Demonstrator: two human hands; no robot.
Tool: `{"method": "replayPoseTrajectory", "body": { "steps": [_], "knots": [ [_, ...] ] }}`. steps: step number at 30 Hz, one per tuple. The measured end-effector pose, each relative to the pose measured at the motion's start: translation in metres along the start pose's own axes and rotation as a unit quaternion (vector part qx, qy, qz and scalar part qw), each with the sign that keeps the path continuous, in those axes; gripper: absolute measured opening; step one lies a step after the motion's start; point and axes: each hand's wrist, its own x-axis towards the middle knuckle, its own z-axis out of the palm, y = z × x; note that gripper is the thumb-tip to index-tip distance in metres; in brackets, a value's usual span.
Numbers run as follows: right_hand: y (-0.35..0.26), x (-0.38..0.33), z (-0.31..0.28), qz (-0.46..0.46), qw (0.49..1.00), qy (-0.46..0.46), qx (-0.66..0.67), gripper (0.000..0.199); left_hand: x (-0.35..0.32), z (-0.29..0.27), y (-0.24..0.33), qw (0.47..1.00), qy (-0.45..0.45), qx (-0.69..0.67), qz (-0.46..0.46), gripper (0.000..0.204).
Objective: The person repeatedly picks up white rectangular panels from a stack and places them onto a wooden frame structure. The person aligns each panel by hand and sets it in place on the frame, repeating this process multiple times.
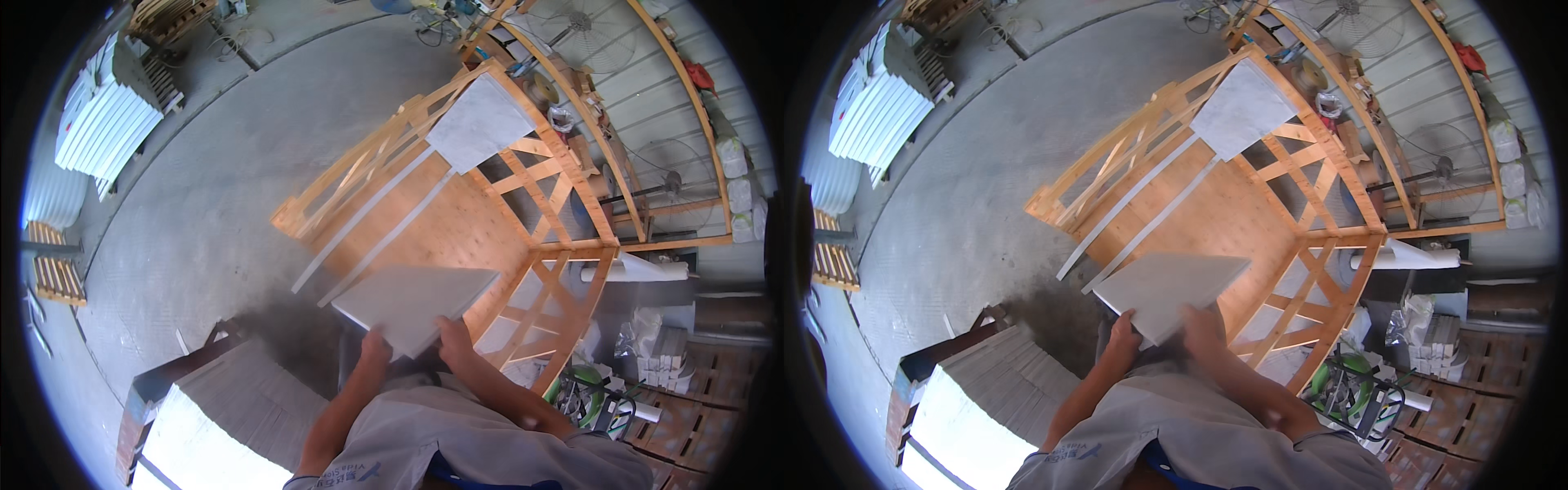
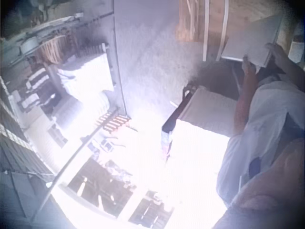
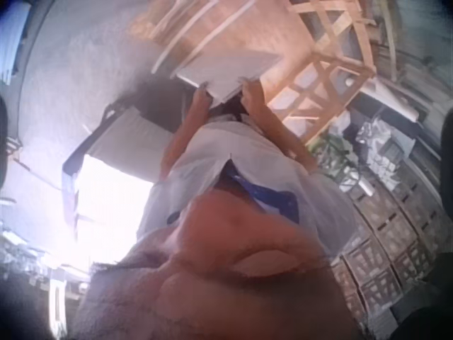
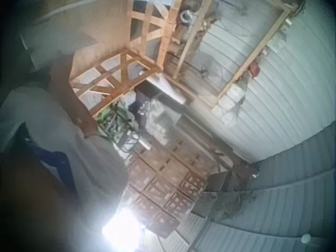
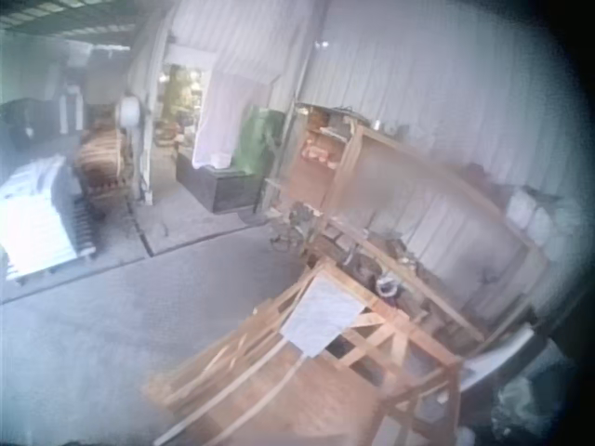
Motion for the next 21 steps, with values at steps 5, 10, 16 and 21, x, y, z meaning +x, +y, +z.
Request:
{"method": "replayPoseTrajectory", "body": {
  "steps": [5,10,16,21],
  "knots": [
    [-0.003,0.07,0.003,0.343,0.739,0.098,0.571,0.03,0.063,0.019,-0.003,0.99,-0.074,-0.029,-0.115,0.052],
    [0.01,0.128,0.001,0.352,0.725,0.109,0.582,0.031,0.105,0.065,-0.021,0.996,0.014,0.067,-0.048,0.048],
    [0.04,0.185,-0.004,0.297,0.841,0.047,0.45,0.028,0.176,0.114,-0.052,0.697,0.078,-0.572,-0.424,0.039],
    [0.045,0.213,-0.024,0.432,0.737,0.063,0.516,0.033,0.188,0.117,-0.03,0.672,0.099,-0.561,-0.473,0.037]
  ]
}}
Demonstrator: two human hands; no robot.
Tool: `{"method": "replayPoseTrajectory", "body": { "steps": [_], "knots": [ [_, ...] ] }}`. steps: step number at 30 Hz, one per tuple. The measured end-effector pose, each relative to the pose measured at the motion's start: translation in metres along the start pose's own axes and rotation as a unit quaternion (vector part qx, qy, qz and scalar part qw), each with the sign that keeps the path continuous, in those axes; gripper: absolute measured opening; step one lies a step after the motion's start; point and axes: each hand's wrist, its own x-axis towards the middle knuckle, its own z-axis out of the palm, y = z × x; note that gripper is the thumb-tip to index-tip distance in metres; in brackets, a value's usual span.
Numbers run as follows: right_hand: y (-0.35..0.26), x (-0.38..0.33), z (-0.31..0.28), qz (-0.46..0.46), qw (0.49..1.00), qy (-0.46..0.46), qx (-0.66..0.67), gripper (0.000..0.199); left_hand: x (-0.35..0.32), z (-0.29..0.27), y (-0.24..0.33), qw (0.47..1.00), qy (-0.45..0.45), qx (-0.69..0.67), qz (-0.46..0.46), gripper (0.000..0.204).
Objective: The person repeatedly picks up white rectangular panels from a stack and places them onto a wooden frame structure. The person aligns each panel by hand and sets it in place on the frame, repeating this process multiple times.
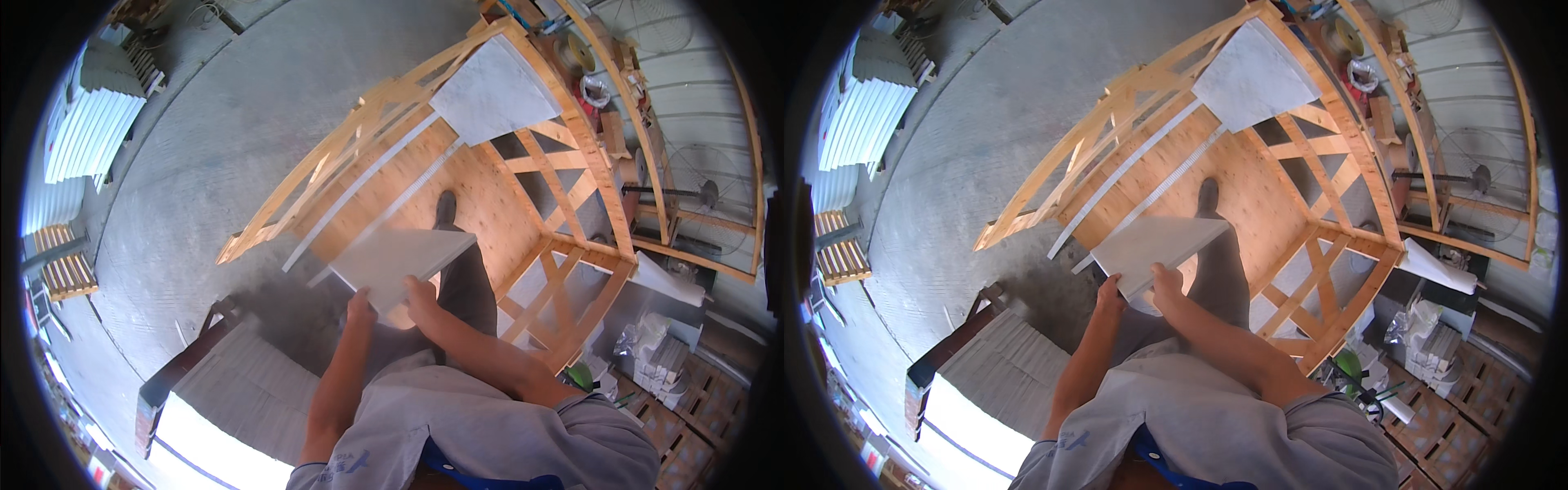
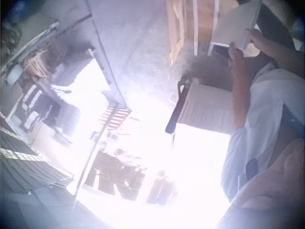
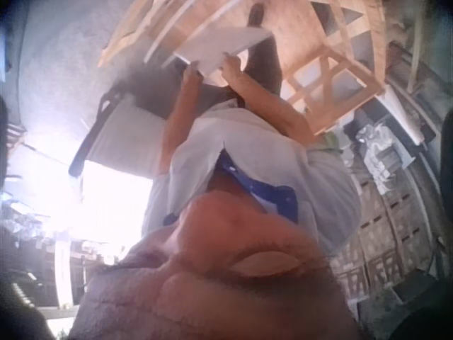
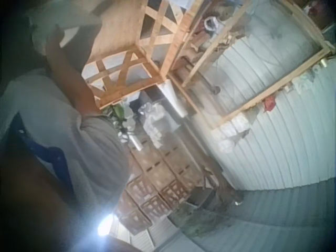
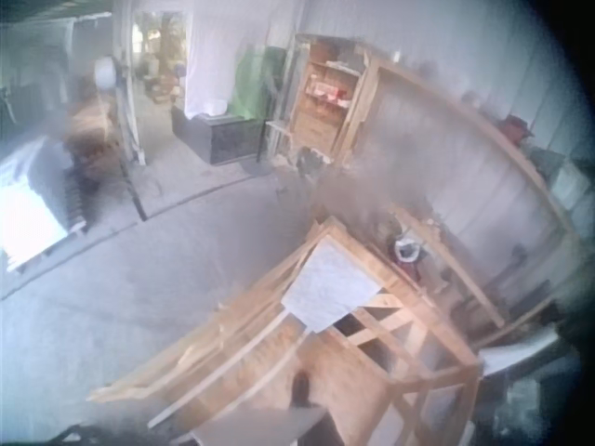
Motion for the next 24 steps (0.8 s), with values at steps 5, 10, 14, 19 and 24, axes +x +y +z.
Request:
{"method": "replayPoseTrajectory", "body": {
  "steps": [5,10,14,19,24],
  "knots": [
    [-0.003,0.001,0.002,0.015,1.0,-0.013,-0.02,0.03,-0.014,0.013,0.013,0.998,0.012,-0.048,-0.029,0.044],
    [-0.006,0.003,-0.012,0.073,0.995,-0.069,0.028,0.044,-0.035,0.011,0.03,0.998,0.013,-0.055,-0.023,0.046],
    [-0.05,0.031,-0.044,0.108,0.987,-0.038,0.117,0.045,-0.046,-0.011,0.043,0.998,0.054,-0.002,-0.011,0.044],
    [-0.052,0.051,-0.057,0.12,0.986,-0.116,-0.003,0.041,-0.056,-0.046,0.062,0.989,0.096,0.114,-0.015,0.034],
    [-0.024,0.043,-0.038,0.181,0.971,-0.132,-0.08,0.038,-0.062,-0.093,0.08,0.966,0.135,0.214,-0.059,0.031]
  ]
}}
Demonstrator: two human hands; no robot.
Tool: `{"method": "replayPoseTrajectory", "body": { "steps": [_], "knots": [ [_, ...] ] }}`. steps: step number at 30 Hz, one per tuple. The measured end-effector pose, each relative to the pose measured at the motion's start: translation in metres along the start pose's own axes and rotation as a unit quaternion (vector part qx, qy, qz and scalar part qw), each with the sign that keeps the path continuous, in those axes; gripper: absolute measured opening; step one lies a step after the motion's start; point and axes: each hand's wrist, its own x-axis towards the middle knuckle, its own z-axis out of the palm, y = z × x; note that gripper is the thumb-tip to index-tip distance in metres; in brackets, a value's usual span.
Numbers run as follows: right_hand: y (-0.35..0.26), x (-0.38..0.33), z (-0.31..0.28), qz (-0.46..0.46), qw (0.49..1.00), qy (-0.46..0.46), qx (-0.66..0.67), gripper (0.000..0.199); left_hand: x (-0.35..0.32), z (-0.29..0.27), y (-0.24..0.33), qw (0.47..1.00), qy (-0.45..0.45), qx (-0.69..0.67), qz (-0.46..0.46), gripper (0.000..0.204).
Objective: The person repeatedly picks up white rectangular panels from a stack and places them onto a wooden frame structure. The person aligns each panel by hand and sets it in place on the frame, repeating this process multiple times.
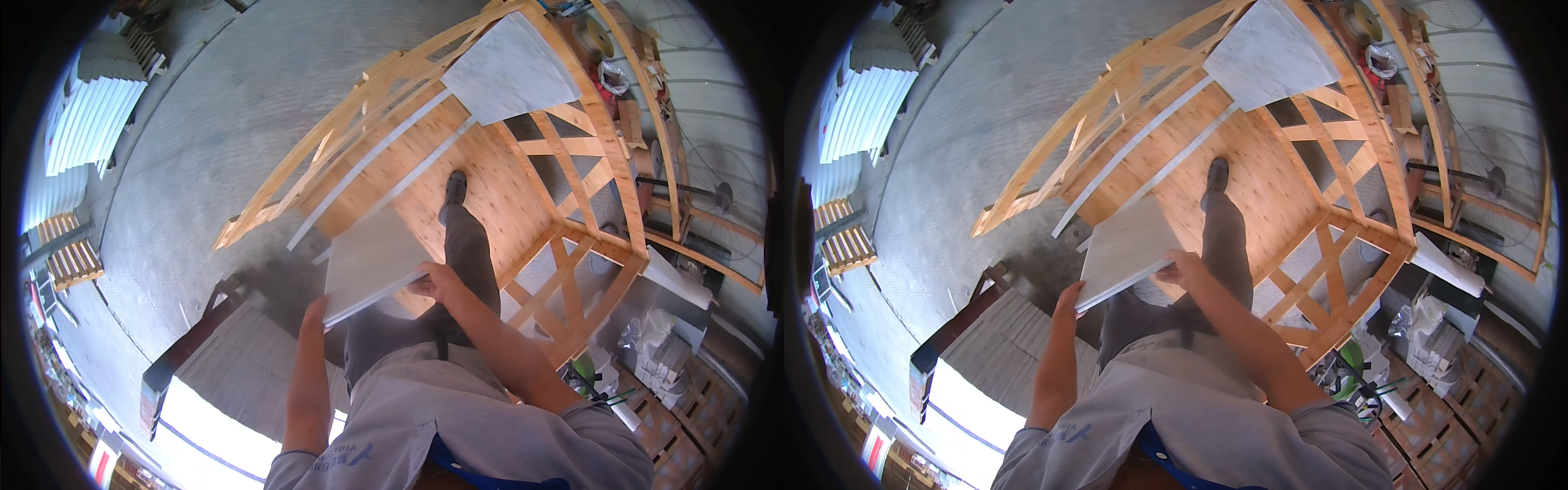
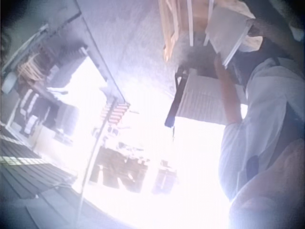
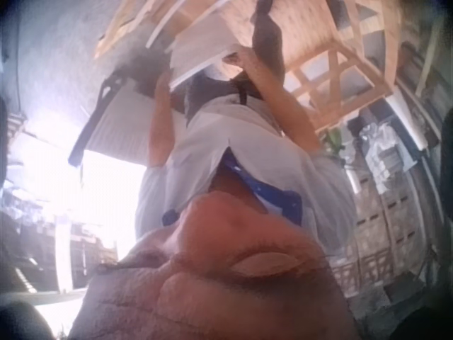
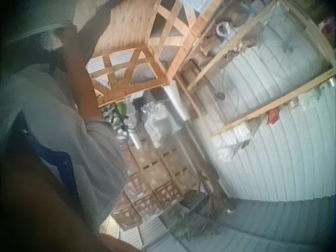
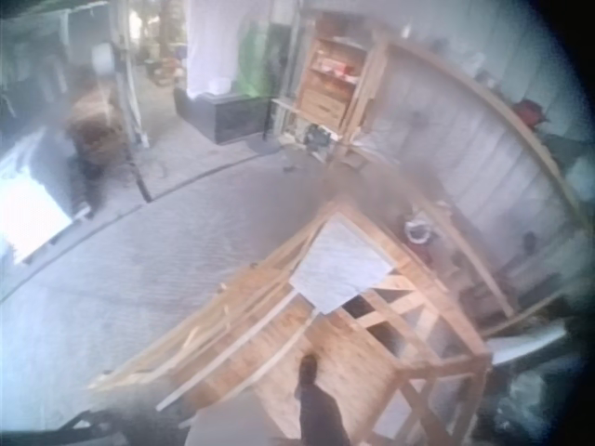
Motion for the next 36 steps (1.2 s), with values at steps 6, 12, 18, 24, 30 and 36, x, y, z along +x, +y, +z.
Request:
{"method": "replayPoseTrajectory", "body": {
  "steps": [6,12,18,24,30,36],
  "knots": [
    [-0.01,0.002,-0.009,0.066,0.996,0.009,0.058,0.045,0.028,-0.013,-0.027,0.982,-0.068,-0.17,-0.051,0.034],
    [-0.019,0.041,-0.042,0.192,0.968,-0.135,0.086,0.039,-0.021,-0.003,-0.059,0.952,-0.062,-0.299,0.011,0.038],
    [0.007,0.11,-0.049,0.151,0.955,-0.24,0.088,0.043,-0.056,0.039,-0.084,0.854,-0.123,-0.503,0.055,0.044],
    [0.03,0.133,-0.06,0.122,0.973,-0.189,0.046,0.04,0.004,0.031,-0.141,0.955,-0.012,-0.14,0.262,0.05],
    [0.044,0.141,-0.061,-0.093,0.981,-0.168,-0.037,0.033,-0.009,0.033,-0.092,0.963,0.013,-0.118,0.241,0.042],
    [0.037,0.128,-0.077,-0.202,0.955,-0.193,0.096,0.025,-0.077,0.095,0.037,0.937,0.023,-0.327,0.118,0.047]
  ]
}}
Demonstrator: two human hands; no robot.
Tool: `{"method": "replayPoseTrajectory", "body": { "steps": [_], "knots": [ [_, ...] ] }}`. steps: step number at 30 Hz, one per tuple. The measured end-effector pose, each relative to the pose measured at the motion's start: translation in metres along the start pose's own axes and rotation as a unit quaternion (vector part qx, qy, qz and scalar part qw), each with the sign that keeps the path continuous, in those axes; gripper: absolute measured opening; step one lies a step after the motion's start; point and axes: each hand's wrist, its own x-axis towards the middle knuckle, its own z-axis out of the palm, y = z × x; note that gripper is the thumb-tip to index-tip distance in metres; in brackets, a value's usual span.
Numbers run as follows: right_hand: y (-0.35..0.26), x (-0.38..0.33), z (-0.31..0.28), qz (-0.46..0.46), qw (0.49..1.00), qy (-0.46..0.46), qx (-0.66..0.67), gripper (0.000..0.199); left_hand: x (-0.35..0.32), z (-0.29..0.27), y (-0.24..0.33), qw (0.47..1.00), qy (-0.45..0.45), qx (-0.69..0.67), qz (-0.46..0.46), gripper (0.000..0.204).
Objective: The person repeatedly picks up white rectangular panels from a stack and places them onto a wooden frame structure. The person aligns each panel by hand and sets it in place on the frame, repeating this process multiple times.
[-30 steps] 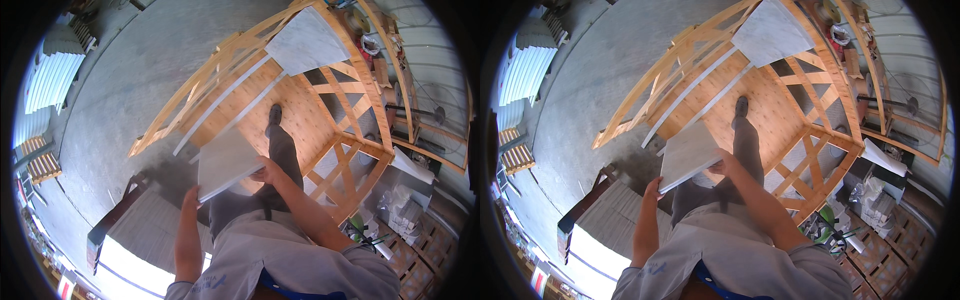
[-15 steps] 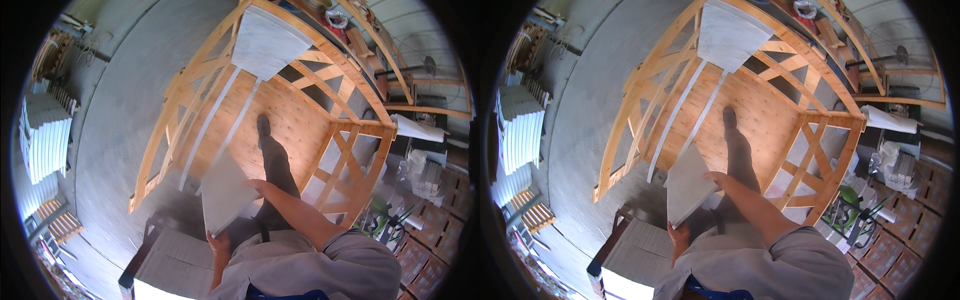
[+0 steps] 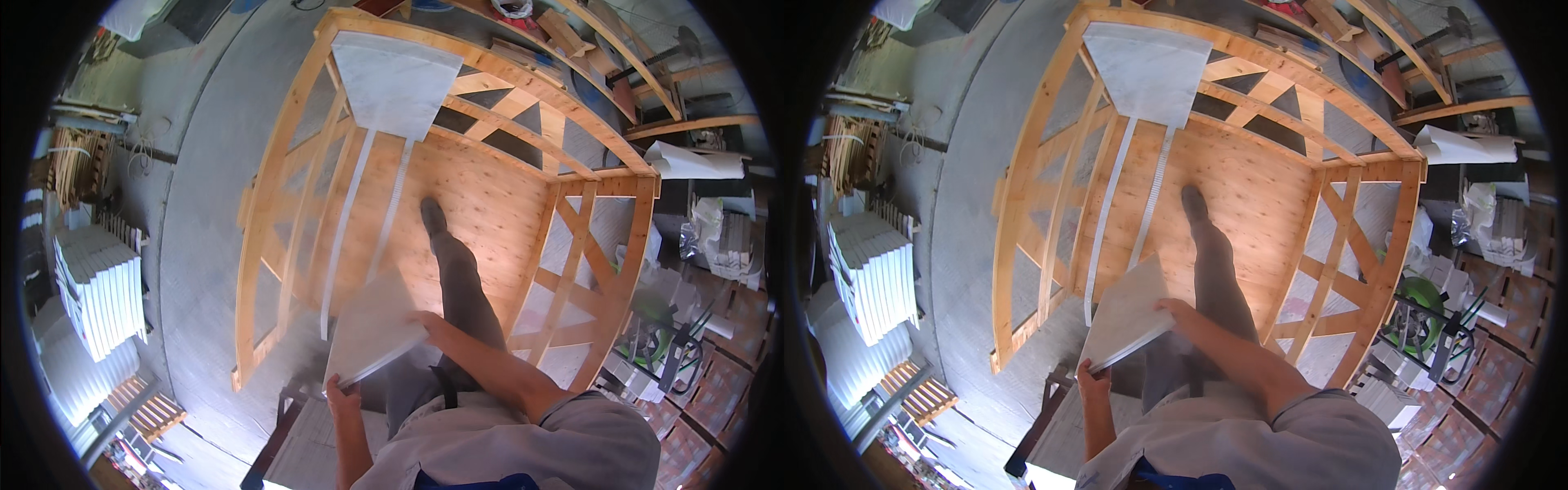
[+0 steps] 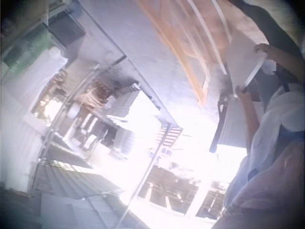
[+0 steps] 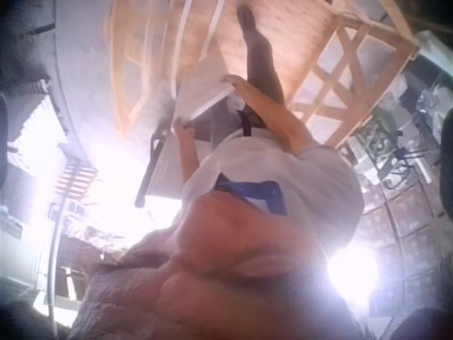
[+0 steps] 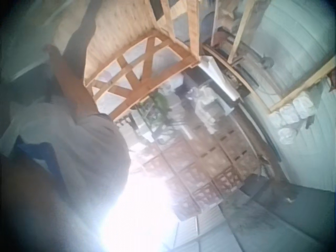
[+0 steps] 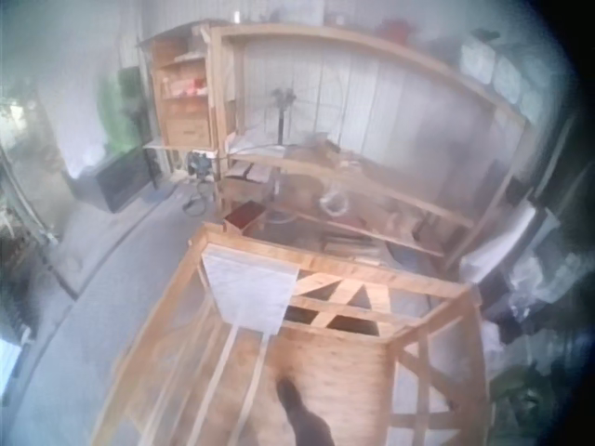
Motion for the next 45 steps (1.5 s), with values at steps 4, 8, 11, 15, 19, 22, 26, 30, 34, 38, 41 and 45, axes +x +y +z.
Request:
{"method": "replayPoseTrajectory", "body": {
  "steps": [4,8,11,15,19,22,26,30,34,38,41,45],
  "knots": [
    [-0.051,-0.026,0.005,-0.146,0.988,0.013,-0.056,0.022,-0.021,0.075,0.01,0.997,-0.059,0.046,0.014,0.046],
    [-0.112,-0.039,0.005,-0.062,0.975,0.019,0.211,0.02,-0.011,0.157,0.012,0.992,-0.096,0.075,0.017,0.042],
    [-0.139,-0.03,-0.003,-0.212,0.963,0.068,0.153,0.02,0.004,0.222,0.01,0.985,-0.112,0.123,0.041,0.043],
    [-0.177,0.04,-0.043,-0.166,0.947,0.053,0.271,0.024,0.025,0.309,0.007,0.969,-0.186,0.153,0.047,0.043],
    [-0.201,0.085,-0.076,-0.297,0.944,0.138,0.037,0.027,0.038,0.378,0.006,0.877,-0.288,0.329,0.202,0.042],
    [-0.232,0.118,-0.089,-0.267,0.952,0.084,0.123,0.034,0.037,0.427,0.007,0.897,-0.282,0.293,0.172,0.039],
    [-0.257,0.161,-0.097,-0.268,0.932,0.086,0.229,0.034,0.029,0.485,0.011,0.939,-0.236,0.229,0.105,0.033],
    [-0.271,0.186,-0.095,-0.299,0.927,0.063,0.215,0.034,0.028,0.524,0.019,0.942,-0.21,0.238,0.105,0.029],
    [-0.289,0.183,-0.079,-0.341,0.921,0.059,0.179,0.037,0.038,0.541,0.026,0.937,-0.231,0.24,0.109,0.03],
    [-0.307,0.175,-0.061,-0.162,0.851,0.018,0.5,0.028,0.059,0.557,0.034,0.933,-0.2,0.272,0.124,0.031],
    [-0.316,0.176,-0.043,-0.211,0.92,0.106,0.313,0.024,0.07,0.563,0.043,0.941,-0.213,0.242,0.102,0.032],
    [-0.327,0.174,-0.04,-0.155,0.879,0.026,0.45,0.026,0.069,0.565,0.046,0.945,-0.215,0.229,0.096,0.037]
  ]
}}
